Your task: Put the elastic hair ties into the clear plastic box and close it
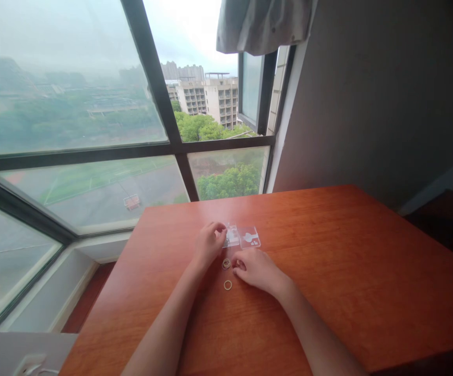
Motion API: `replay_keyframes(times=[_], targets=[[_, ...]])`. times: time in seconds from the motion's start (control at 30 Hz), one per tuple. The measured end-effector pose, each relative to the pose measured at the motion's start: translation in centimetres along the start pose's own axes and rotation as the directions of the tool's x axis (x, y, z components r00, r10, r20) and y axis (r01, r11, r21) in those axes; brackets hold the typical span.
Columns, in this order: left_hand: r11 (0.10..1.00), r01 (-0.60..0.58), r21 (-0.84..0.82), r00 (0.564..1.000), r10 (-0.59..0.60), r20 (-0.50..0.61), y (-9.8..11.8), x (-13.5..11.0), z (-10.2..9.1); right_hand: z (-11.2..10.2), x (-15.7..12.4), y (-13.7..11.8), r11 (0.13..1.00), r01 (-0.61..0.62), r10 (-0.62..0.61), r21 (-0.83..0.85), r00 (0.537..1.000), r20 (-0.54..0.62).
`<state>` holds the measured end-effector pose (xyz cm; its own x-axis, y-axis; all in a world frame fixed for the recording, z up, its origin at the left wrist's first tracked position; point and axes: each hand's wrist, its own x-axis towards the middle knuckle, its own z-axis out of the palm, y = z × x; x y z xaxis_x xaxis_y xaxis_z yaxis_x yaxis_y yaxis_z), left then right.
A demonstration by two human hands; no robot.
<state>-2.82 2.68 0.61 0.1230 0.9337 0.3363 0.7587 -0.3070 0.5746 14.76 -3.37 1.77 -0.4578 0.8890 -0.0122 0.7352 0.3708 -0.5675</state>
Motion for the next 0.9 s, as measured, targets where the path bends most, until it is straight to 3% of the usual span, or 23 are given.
replay_keyframes(times=[0.47,0.63,0.9], targets=[[0.996,0.001,-0.085,0.999,-0.005,-0.041,0.2,-0.5,-1.0,0.0,0.0,0.0,0.999,-0.032,0.031,-0.034,0.999,-0.012],[0.991,-0.037,-0.126,0.999,0.035,-0.012,1.0,-0.9,-1.4,-0.1,0.5,0.4,0.996,-0.083,0.087,0.028,0.98,-0.178],[0.962,-0.092,-0.257,0.984,0.127,0.123,2.4,-1.1,-1.7,0.0,1.3,1.4,0.985,-0.124,0.163,0.12,0.9,-0.405]])
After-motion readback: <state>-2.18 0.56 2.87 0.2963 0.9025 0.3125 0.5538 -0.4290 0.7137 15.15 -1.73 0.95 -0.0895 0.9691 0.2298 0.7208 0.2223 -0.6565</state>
